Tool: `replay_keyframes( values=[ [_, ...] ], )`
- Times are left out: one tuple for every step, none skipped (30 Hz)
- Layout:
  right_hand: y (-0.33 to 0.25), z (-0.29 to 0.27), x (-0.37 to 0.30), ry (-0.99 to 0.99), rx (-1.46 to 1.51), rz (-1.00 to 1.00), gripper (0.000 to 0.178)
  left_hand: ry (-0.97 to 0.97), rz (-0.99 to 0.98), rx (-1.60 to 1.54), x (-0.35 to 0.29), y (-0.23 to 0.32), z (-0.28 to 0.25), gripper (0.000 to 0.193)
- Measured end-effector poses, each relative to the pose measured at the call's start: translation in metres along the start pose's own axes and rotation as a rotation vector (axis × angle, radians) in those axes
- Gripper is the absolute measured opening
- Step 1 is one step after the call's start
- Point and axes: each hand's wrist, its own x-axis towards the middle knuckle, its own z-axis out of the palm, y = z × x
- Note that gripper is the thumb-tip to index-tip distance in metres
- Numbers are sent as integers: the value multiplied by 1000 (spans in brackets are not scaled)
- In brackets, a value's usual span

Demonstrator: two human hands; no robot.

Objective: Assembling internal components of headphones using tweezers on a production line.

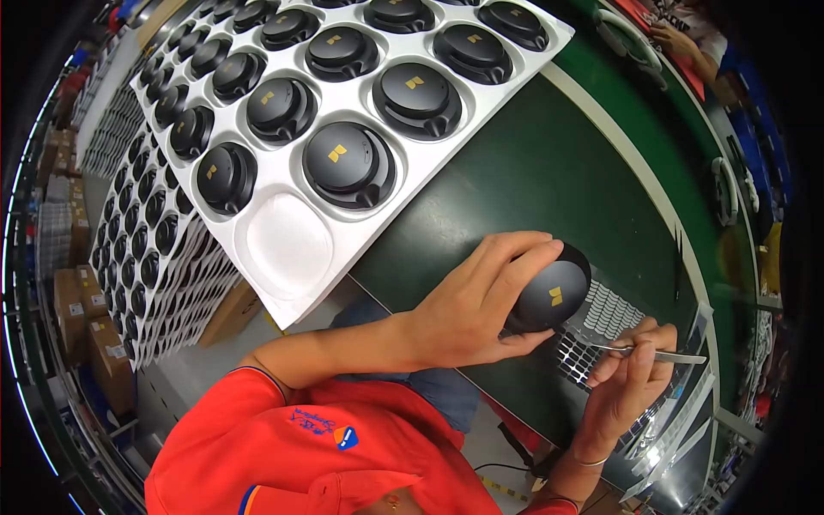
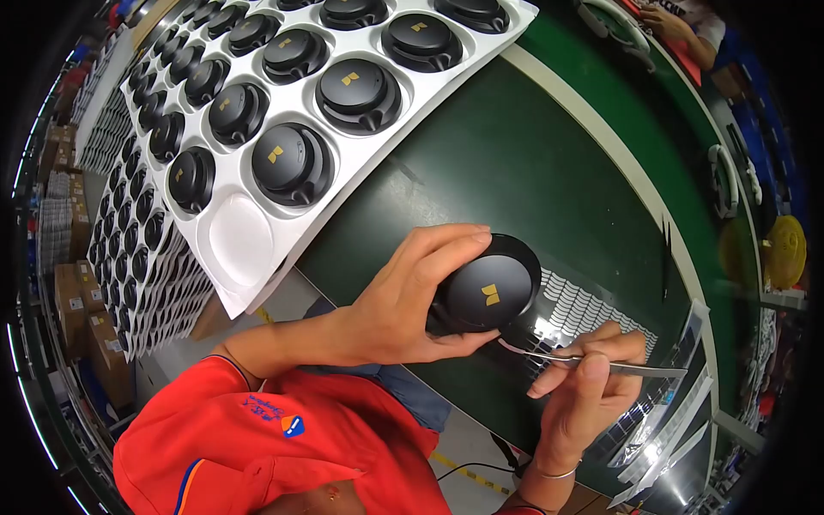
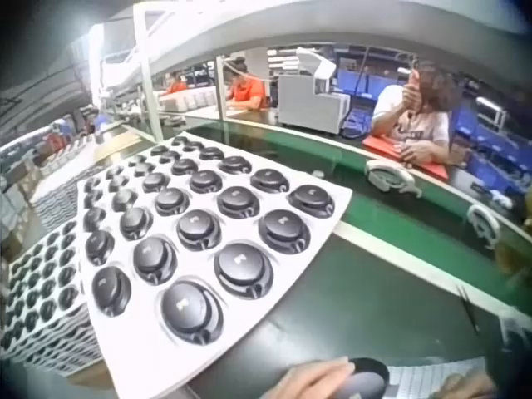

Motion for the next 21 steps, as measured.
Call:
replay_keyframes(
  values=[
    [-1,-4,-2,0,-7,0,19,-19,-4,-16,1,1,4,85],
    [1,-6,-3,16,15,18,20,-32,3,-6,2,-1,3,86],
    [4,-7,-1,34,33,37,22,-44,9,-1,3,-6,0,86],
    [2,-6,0,23,54,83,20,-31,3,25,-1,-4,2,87],
    [6,-7,2,6,55,106,19,-30,-9,37,-3,-7,6,87],
    [10,-9,4,-11,56,131,18,-29,-23,47,-6,-10,9,88],
    [13,-10,6,-47,90,126,15,-28,-23,74,-5,-11,9,88],
    [16,-7,9,-68,109,120,12,-28,-10,81,-5,-15,8,88],
    [18,-5,9,-92,129,114,10,-27,2,89,-5,-17,8,88],
    [19,-3,11,-90,160,130,8,-23,-1,101,-5,-20,9,87],
    [21,1,11,-80,156,138,8,-31,-8,92,-5,-21,9,87],
    [24,5,10,-60,82,114,14,-36,-4,110,-5,-22,9,87],
    [25,7,11,-44,8,90,21,-38,0,130,-4,-23,9,88],
    [26,7,12,-41,8,98,21,-44,-7,127,-4,-25,10,88],
    [26,7,13,-42,-30,89,20,-36,16,142,-4,-28,11,88],
    [26,8,12,-48,-66,84,19,-28,34,162,-6,-28,10,89],
    [26,9,12,-50,-62,97,19,-33,21,165,-7,-27,10,89],
    [26,9,11,-42,-82,111,18,-31,22,168,-7,-25,9,89],
    [27,9,12,-34,-106,121,17,-27,27,169,-7,-25,9,90],
    [29,9,11,-33,-108,113,16,-29,18,171,-8,-26,9,90],
    [29,7,11,-36,-107,121,16,-22,28,160,-8,-28,10,91]
  ],
)
